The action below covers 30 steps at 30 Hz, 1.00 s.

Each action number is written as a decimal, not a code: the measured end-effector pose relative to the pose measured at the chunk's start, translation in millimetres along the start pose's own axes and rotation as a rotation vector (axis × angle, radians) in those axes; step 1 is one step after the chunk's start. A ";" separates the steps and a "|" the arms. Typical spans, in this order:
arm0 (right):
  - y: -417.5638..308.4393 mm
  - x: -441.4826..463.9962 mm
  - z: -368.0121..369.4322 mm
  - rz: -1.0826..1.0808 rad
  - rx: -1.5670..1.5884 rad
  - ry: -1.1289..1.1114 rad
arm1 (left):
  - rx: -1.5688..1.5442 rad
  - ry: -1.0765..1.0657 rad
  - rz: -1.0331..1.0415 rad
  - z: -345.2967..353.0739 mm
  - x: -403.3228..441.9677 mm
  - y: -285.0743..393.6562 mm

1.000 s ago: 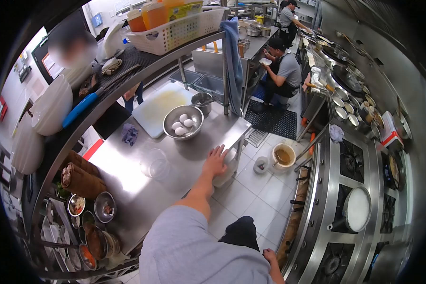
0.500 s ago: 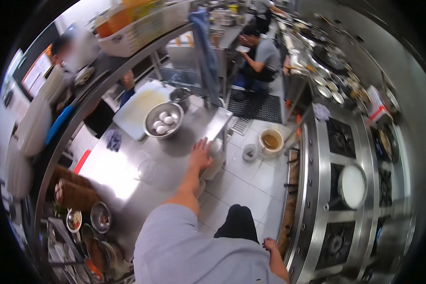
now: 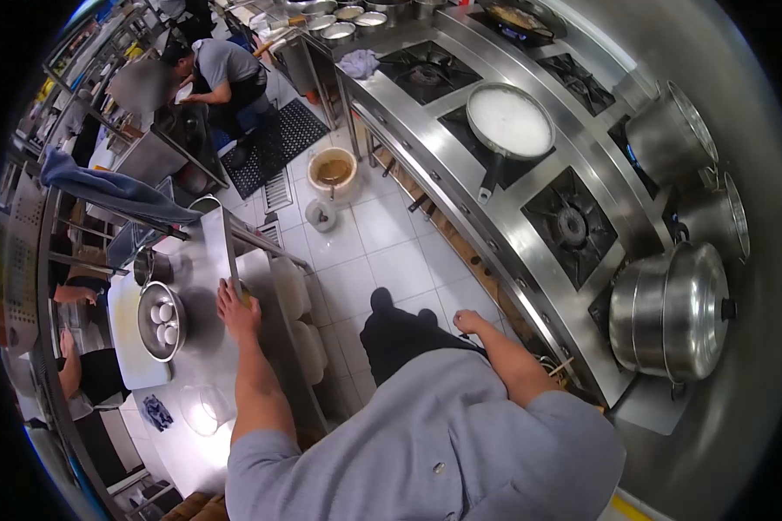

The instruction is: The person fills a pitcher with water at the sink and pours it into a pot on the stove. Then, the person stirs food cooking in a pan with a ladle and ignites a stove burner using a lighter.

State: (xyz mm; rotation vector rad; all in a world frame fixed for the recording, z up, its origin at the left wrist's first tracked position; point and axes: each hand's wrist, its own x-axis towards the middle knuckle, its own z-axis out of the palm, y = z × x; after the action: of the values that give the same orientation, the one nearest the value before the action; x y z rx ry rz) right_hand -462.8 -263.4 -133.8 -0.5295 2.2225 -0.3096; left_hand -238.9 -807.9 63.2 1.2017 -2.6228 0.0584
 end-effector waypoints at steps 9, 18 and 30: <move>13.9 -14.1 -3.1 0.109 0.071 0.061 | -0.002 -0.021 -0.001 -10.9 -2.3 7.9; -65.6 -13.0 -124.3 -0.024 1.546 0.181 | 0.024 -0.007 -0.009 -4.3 -0.8 5.9; -146.7 -9.7 -311.3 -0.158 1.956 0.379 | 0.017 -0.027 -0.021 -12.5 -5.2 8.7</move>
State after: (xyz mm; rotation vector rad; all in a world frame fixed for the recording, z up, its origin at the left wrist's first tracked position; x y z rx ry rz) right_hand -656.2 -373.9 128.6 0.4957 1.1647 -2.3277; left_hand -239.6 -796.5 74.5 1.2441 -2.6373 0.0611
